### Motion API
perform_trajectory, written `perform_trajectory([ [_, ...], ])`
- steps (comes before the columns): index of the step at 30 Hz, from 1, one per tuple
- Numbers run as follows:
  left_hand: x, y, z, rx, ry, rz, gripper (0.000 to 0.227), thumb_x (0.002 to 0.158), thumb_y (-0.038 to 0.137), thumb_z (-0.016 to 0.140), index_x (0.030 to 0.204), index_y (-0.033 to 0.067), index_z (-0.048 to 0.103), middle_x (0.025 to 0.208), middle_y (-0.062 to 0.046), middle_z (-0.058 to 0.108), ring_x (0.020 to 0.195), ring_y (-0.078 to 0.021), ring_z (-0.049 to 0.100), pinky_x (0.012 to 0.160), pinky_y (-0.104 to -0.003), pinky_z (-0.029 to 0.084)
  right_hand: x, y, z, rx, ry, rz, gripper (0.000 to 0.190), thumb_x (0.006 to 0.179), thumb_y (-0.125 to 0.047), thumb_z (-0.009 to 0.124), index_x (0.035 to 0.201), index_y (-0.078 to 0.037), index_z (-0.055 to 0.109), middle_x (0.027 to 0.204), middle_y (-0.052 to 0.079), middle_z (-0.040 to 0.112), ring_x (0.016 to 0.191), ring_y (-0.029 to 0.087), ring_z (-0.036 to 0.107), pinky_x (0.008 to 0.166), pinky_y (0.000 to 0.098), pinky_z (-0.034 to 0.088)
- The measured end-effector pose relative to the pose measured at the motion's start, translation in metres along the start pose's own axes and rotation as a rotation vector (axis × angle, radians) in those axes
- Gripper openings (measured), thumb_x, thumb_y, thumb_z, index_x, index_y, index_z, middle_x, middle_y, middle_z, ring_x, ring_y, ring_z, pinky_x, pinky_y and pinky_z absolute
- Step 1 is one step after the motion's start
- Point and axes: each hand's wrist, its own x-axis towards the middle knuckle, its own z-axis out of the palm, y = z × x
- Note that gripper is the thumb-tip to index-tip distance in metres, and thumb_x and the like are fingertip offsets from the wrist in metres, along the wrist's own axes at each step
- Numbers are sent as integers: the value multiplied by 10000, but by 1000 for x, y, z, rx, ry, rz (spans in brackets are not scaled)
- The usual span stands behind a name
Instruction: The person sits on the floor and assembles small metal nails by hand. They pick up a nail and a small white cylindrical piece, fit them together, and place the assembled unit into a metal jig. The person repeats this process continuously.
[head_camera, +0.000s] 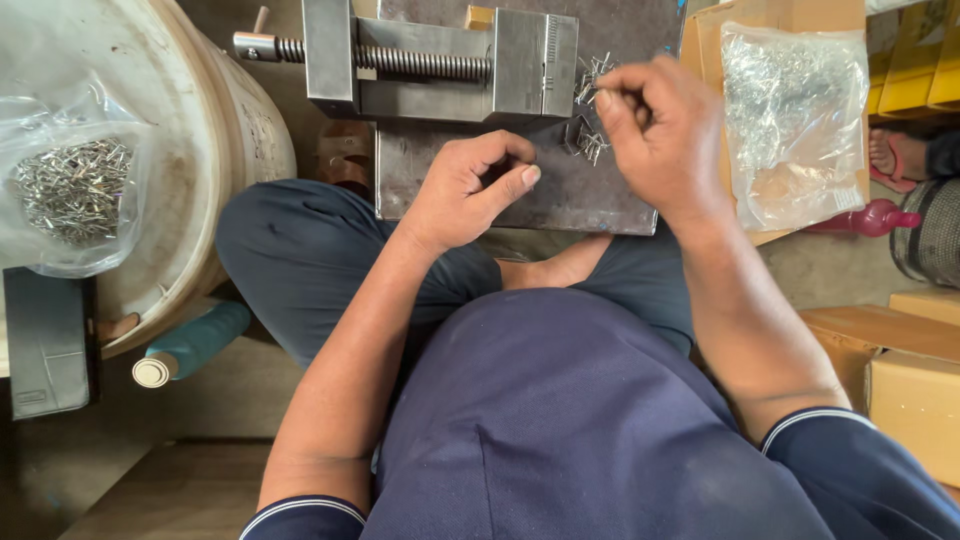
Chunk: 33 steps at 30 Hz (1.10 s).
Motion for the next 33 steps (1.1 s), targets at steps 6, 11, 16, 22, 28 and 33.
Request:
perform_trajectory([
  [6, 3, 2, 1, -39, -7, 29, 163, 1032, 158, 707, 1085, 11, 660, 839, 9, 630, 785, -56, 560, 719, -239, 499, -27, 10, 15, -154, -85, -23, 94, 958, -130, 786, 1018, -73, 741, 819, 71, 639, 741, 268, 645, 645, 389, 493],
  [11, 3, 2, 2, -1, 8, 27, 176, 1028, 164, 716, 1081, 7, 657, 830, 10, 634, 772, -58, 561, 712, -237, 499, -30, 5, 22, -257, -99, -54, 100, 938, -175, 779, 971, -90, 738, 806, 74, 651, 757, 290, 663, 635, 410, 501],
  [16, 3, 3, 1, 41, 8, 7, 174, 1018, 171, 722, 1065, 12, 667, 803, 9, 613, 731, -62, 529, 667, -240, 473, -33, -2, 26, -304, -78, -91, 77, 944, -150, 743, 927, -88, 701, 846, 86, 667, 786, 307, 668, 667, 430, 514],
  [22, 3, 4, 2, 47, -1, 32, 152, 1035, 155, 705, 1072, 14, 663, 824, 6, 635, 754, -68, 560, 689, -242, 488, -48, -6, 24, -119, -149, -129, 53, 940, -102, 724, 974, -64, 709, 899, 108, 692, 814, 324, 678, 692, 430, 528],
  [28, 1, 1, 0, -7, -6, 42, 139, 1055, 151, 690, 1083, 18, 659, 852, -2, 669, 789, -67, 612, 714, -245, 509, -59, 4, 16, 208, -100, 245, 141, 1007, -119, 706, 1133, -56, 709, 887, 51, 685, 723, 202, 667, 661, 334, 539],
  [33, 2, 2, 2, -29, -9, 30, 142, 1052, 153, 698, 1079, 19, 660, 850, -5, 666, 784, -67, 600, 705, -240, 499, -62, 4, 15, -22, -196, 70, 165, 925, -139, 774, 1081, -89, 751, 793, 61, 633, 653, 206, 615, 591, 341, 485],
])
